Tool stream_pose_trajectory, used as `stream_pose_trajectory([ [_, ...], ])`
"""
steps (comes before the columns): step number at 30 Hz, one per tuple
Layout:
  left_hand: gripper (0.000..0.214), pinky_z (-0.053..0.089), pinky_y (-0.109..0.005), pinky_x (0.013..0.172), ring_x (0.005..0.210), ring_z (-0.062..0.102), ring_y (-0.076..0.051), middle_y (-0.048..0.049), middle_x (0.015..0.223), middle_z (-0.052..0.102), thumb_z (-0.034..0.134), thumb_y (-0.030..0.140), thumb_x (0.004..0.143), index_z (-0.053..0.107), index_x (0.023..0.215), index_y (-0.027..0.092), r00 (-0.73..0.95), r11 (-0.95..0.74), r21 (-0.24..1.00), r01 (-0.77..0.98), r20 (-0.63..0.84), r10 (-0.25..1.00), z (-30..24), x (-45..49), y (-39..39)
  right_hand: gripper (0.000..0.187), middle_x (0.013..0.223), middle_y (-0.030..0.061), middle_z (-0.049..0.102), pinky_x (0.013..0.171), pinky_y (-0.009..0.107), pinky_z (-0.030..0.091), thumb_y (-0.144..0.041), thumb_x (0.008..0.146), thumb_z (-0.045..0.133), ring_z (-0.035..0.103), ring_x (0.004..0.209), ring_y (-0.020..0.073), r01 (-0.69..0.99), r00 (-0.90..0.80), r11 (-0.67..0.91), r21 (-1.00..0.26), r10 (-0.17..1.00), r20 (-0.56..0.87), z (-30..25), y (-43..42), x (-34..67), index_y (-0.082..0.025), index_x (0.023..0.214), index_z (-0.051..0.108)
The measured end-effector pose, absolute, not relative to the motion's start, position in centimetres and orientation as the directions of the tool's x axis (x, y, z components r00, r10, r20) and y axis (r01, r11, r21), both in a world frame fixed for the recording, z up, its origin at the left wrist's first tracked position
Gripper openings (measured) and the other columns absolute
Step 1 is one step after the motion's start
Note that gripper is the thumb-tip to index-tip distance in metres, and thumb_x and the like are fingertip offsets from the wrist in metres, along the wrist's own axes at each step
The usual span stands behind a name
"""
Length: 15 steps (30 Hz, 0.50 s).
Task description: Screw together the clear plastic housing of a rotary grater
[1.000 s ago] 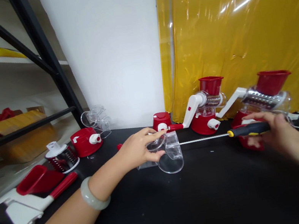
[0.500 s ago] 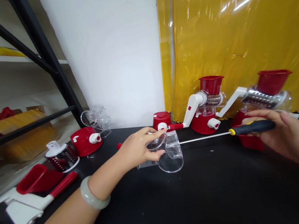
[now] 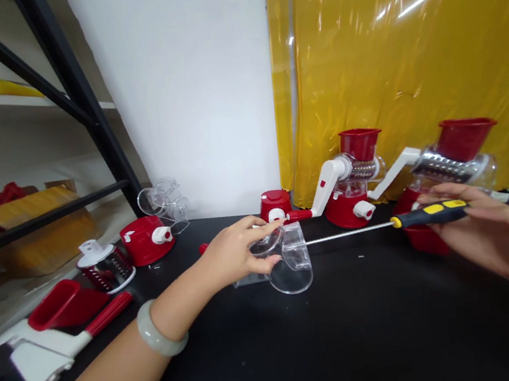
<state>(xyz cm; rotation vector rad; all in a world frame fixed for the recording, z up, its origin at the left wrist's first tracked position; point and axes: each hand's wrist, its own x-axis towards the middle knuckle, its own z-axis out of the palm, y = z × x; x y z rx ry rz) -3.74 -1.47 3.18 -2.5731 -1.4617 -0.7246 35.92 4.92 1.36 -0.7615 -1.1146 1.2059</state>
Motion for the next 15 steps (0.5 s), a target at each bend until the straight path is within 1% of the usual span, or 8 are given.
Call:
stream_pose_trajectory([
  [2,0.058,0.056,-0.036,0.081,0.091,0.066,-0.021,-0.0084,0.119,0.064,0.068,0.041,0.079,0.06,0.134,0.029,0.432,-0.541,0.146,0.828,0.449,0.782,3.1,-3.8,-1.4,0.055,0.083,0.0086,0.074,0.068,0.036,0.06,-0.075,0.067,0.063,0.07,0.076,0.0251,-0.218,-0.028,0.204,-0.954,0.976,0.215,1.3,5.3,36.0,-0.025,0.089,0.073],
  [4,0.058,0.056,-0.037,0.081,0.091,0.066,-0.021,-0.0085,0.119,0.064,0.068,0.041,0.078,0.06,0.135,0.029,0.429,-0.538,0.146,0.83,0.45,0.783,3.0,-3.8,-1.4,0.074,0.06,0.0065,0.068,0.047,0.035,0.053,-0.09,0.067,0.044,0.061,0.051,0.0225,0.043,-0.073,0.211,-0.976,0.975,0.208,1.1,5.6,36.2,-0.024,0.083,0.072],
  [6,0.058,0.056,-0.037,0.082,0.09,0.066,-0.021,-0.0085,0.119,0.064,0.068,0.041,0.078,0.06,0.134,0.029,0.426,-0.533,0.143,0.834,0.448,0.786,3.0,-3.9,-1.3,0.072,0.047,0.0014,0.057,0.038,0.029,0.042,-0.09,0.069,0.044,0.049,0.04,0.0171,0.322,-0.091,0.26,-0.91,0.966,0.244,0.9,5.8,36.6,-0.023,0.076,0.07],
  [8,0.059,0.056,-0.037,0.081,0.09,0.066,-0.021,-0.0086,0.119,0.064,0.069,0.042,0.078,0.06,0.134,0.029,0.427,-0.533,0.144,0.834,0.443,0.788,3.1,-3.8,-1.4,0.059,0.049,-0.0019,0.053,0.038,0.024,0.039,-0.081,0.074,0.054,0.045,0.042,0.0139,0.408,-0.044,0.315,-0.857,0.944,0.327,0.7,5.9,36.9,-0.024,0.075,0.068],
  [9,0.059,0.055,-0.036,0.081,0.091,0.066,-0.021,-0.0086,0.119,0.064,0.068,0.042,0.078,0.06,0.134,0.029,0.427,-0.533,0.146,0.833,0.442,0.789,3.1,-3.8,-1.4,0.051,0.055,-0.0026,0.055,0.04,0.023,0.041,-0.076,0.074,0.061,0.048,0.046,0.0134,0.357,-0.009,0.343,-0.869,0.931,0.364,0.6,5.8,37.0,-0.025,0.079,0.067],
  [11,0.059,0.055,-0.035,0.082,0.091,0.066,-0.021,-0.0084,0.118,0.064,0.069,0.042,0.078,0.06,0.134,0.029,0.427,-0.532,0.146,0.834,0.441,0.789,3.2,-3.8,-1.4,0.039,0.074,-0.0035,0.062,0.049,0.02,0.049,-0.061,0.068,0.076,0.055,0.057,0.013,0.144,0.029,0.381,-0.913,0.921,0.388,0.5,5.6,36.9,-0.031,0.09,0.067],
  [13,0.059,0.055,-0.034,0.082,0.091,0.066,-0.02,-0.0079,0.119,0.064,0.069,0.042,0.077,0.06,0.134,0.029,0.425,-0.531,0.142,0.835,0.447,0.787,3.2,-3.7,-1.5,0.047,0.092,-0.0043,0.066,0.063,0.018,0.055,-0.04,0.057,0.088,0.062,0.073,0.0129,-0.09,0.025,0.363,-0.928,0.932,0.362,0.6,5.2,36.7,-0.035,0.098,0.066],
  [15,0.058,0.055,-0.034,0.082,0.09,0.066,-0.02,-0.0076,0.118,0.065,0.069,0.042,0.077,0.06,0.134,0.03,0.426,-0.534,0.139,0.834,0.454,0.783,3.2,-3.8,-1.4,0.056,0.102,-0.0031,0.068,0.077,0.019,0.056,-0.027,0.049,0.088,0.066,0.086,0.0148,-0.256,-0.022,0.301,-0.919,0.948,0.317,1.0,4.9,36.4,-0.035,0.101,0.068],
])
